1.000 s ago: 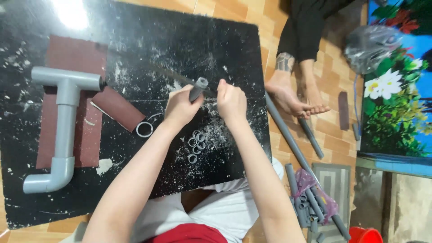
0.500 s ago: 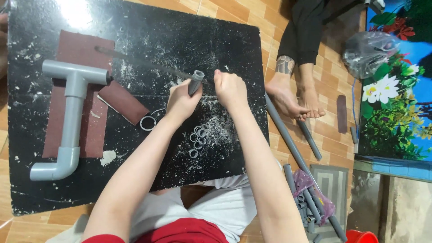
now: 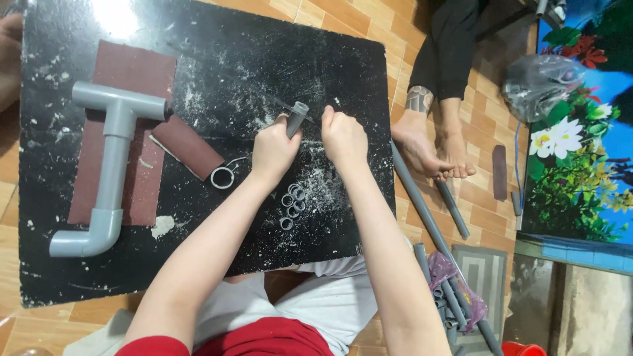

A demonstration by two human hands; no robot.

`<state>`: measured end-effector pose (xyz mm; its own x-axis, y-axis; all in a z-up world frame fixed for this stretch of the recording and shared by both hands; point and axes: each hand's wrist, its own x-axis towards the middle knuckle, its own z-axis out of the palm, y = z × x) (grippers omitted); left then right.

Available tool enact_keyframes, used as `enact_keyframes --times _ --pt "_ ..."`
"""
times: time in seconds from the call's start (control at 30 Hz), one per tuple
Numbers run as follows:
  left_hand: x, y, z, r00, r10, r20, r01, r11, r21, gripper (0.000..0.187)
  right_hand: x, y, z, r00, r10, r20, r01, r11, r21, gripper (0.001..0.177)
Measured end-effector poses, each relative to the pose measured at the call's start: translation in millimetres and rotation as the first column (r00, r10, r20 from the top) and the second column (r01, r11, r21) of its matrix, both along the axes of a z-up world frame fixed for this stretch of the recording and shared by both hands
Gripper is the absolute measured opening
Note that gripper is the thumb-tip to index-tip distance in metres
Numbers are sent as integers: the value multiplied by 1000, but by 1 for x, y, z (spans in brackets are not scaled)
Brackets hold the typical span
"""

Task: Cutting small sections of PVC pipe using a manual hacksaw blade and sanding the edges with sandpaper.

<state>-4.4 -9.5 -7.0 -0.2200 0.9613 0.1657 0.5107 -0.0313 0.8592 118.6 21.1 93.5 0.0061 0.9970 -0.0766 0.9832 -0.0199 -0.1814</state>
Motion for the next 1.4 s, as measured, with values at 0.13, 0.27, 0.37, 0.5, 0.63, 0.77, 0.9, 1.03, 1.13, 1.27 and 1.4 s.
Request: enact_keyframes --times 0.13,0.27,0.37,0.5,0.63,0.77,0.9,1.03,1.13,1.27,1.4 --pt "-1 2 -4 1000 -24 -13 24 999 -32 22 6 1 -6 999 32 -10 -31 998 47 63" --pt "-12 1 10 979 -142 144 155 985 -82 25 20 12 -26 991 103 -84 -96 992 87 64" --pt "-11 0 18 973 -175 152 197 970 -142 26 28 15 -31 989 130 -76 -122 988 98 65" --pt "-13 -2 19 975 -162 151 177 980 -95 31 24 16 -29 987 144 -72 -132 981 142 64" --pt "-14 -1 16 969 -184 163 195 980 -52 37 24 13 -37 989 89 -115 -78 992 98 64" --pt "-11 -1 14 980 -164 116 166 986 -4 45 24 13 -40 985 26 -172 -18 999 43 61" --pt "-13 -1 12 977 -184 109 185 983 -1 45 23 14 -35 967 96 -236 -89 995 40 58" --pt "-19 -5 22 972 -203 117 206 978 -18 47 22 9 -37 972 112 -206 -99 992 76 61" --pt "-20 -6 23 970 -205 133 210 977 -28 46 20 -1 -37 974 78 -211 -60 994 93 62" --pt "-17 -2 16 971 -166 171 166 986 13 47 4 -15 -18 988 9 -154 3 997 77 63" --pt "-17 -3 17 969 -172 176 171 985 18 47 5 -12 -10 991 16 -134 -8 998 62 62"
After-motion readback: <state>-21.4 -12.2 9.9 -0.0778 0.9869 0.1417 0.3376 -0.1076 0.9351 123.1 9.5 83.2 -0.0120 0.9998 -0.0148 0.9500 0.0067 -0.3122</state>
